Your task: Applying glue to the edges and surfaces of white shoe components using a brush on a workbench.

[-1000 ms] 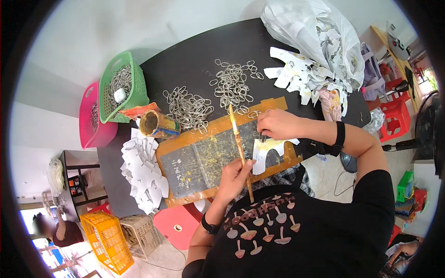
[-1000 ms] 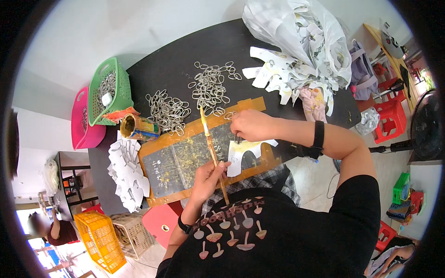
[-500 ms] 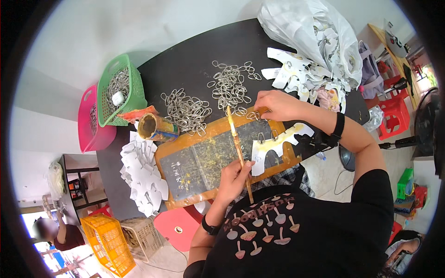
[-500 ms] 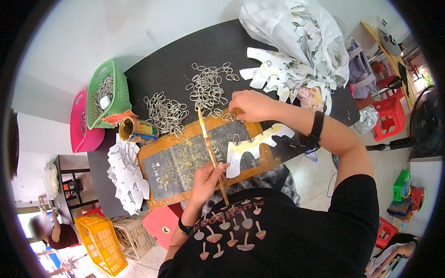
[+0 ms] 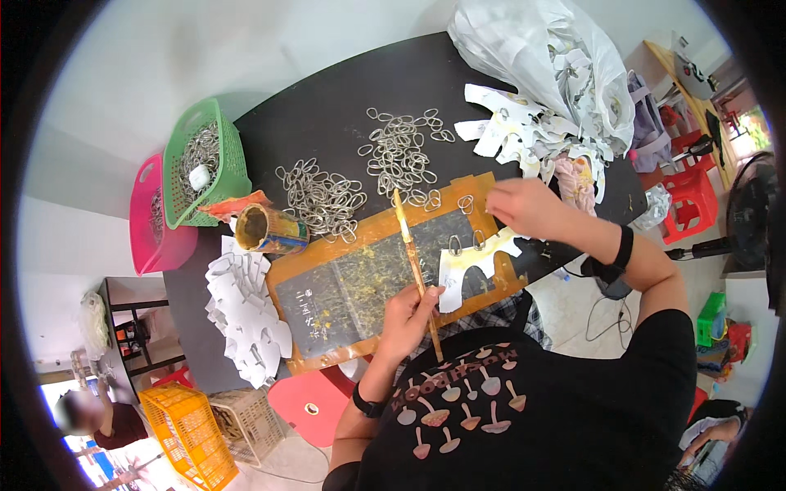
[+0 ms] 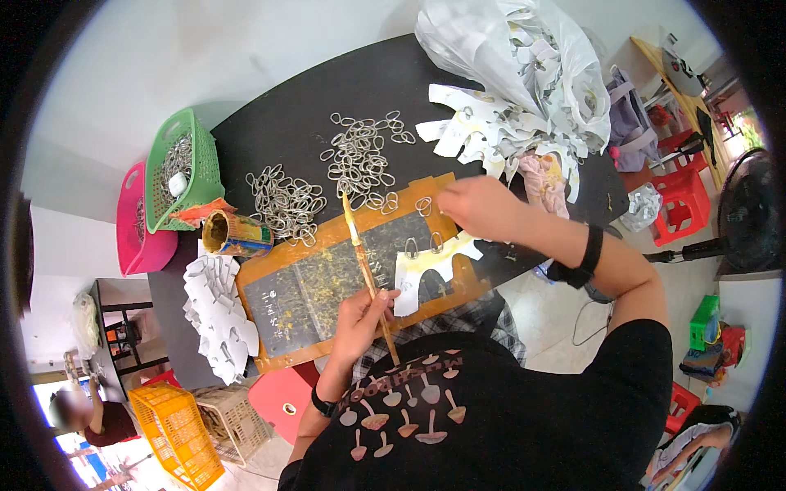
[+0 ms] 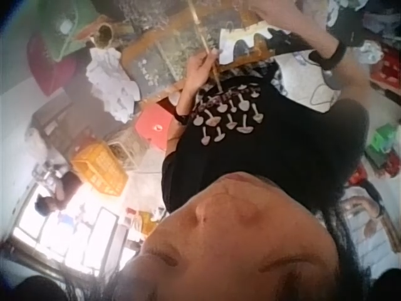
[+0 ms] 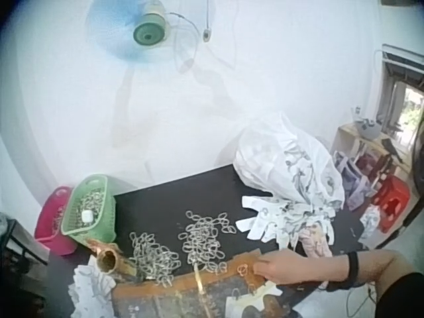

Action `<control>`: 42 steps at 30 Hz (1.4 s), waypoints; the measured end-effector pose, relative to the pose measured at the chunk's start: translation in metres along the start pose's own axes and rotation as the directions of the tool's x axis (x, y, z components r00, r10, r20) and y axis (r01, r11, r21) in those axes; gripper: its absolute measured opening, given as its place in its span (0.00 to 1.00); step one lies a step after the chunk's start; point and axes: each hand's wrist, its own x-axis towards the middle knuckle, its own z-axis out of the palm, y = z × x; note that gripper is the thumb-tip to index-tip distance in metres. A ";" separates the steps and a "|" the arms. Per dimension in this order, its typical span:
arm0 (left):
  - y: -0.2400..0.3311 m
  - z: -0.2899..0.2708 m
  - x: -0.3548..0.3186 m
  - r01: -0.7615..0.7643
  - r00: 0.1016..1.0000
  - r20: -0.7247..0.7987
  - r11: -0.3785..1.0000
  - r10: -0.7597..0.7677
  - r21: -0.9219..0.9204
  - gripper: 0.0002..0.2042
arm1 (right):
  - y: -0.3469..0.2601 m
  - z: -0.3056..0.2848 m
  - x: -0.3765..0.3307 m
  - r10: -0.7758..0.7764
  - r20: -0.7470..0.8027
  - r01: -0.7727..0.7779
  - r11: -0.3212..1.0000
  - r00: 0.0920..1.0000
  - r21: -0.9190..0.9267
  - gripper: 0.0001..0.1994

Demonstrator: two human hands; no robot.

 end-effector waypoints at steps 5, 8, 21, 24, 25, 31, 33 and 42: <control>-0.008 0.000 0.001 0.006 1.000 0.003 1.000 -0.006 -0.008 0.17 | -0.017 0.004 -0.025 -0.201 0.075 0.211 0.962 0.977 -0.173 0.08; -0.009 0.000 0.001 0.009 1.000 0.002 1.000 -0.009 -0.008 0.17 | -0.019 0.003 -0.031 -0.234 0.117 0.252 0.951 0.965 -0.177 0.11; -0.002 0.000 0.001 0.006 1.000 -0.005 1.000 -0.006 0.013 0.17 | -0.012 -0.005 -0.029 -0.145 0.060 0.143 0.989 0.988 0.034 0.06; -0.003 0.000 0.001 0.007 1.000 -0.007 1.000 -0.007 0.018 0.17 | -0.010 -0.006 -0.026 -0.148 0.067 0.142 0.986 0.987 0.086 0.04; -0.003 0.001 0.001 0.010 1.000 -0.008 1.000 -0.010 0.011 0.17 | -0.010 -0.008 -0.025 -0.143 0.081 0.135 0.986 0.986 0.102 0.03; -0.004 0.001 0.001 0.000 1.000 -0.006 1.000 0.000 0.008 0.17 | -0.008 -0.008 -0.019 -0.177 0.158 0.163 0.982 0.971 0.098 0.08; -0.004 0.001 0.001 -0.003 1.000 -0.007 1.000 0.003 0.003 0.17 | -0.008 -0.007 -0.018 -0.186 0.158 0.172 0.980 0.970 0.096 0.08; -0.006 0.000 0.001 -0.015 1.000 -0.001 1.000 0.015 0.000 0.17 | -0.007 -0.010 -0.015 -0.262 0.167 0.252 0.964 0.950 0.083 0.05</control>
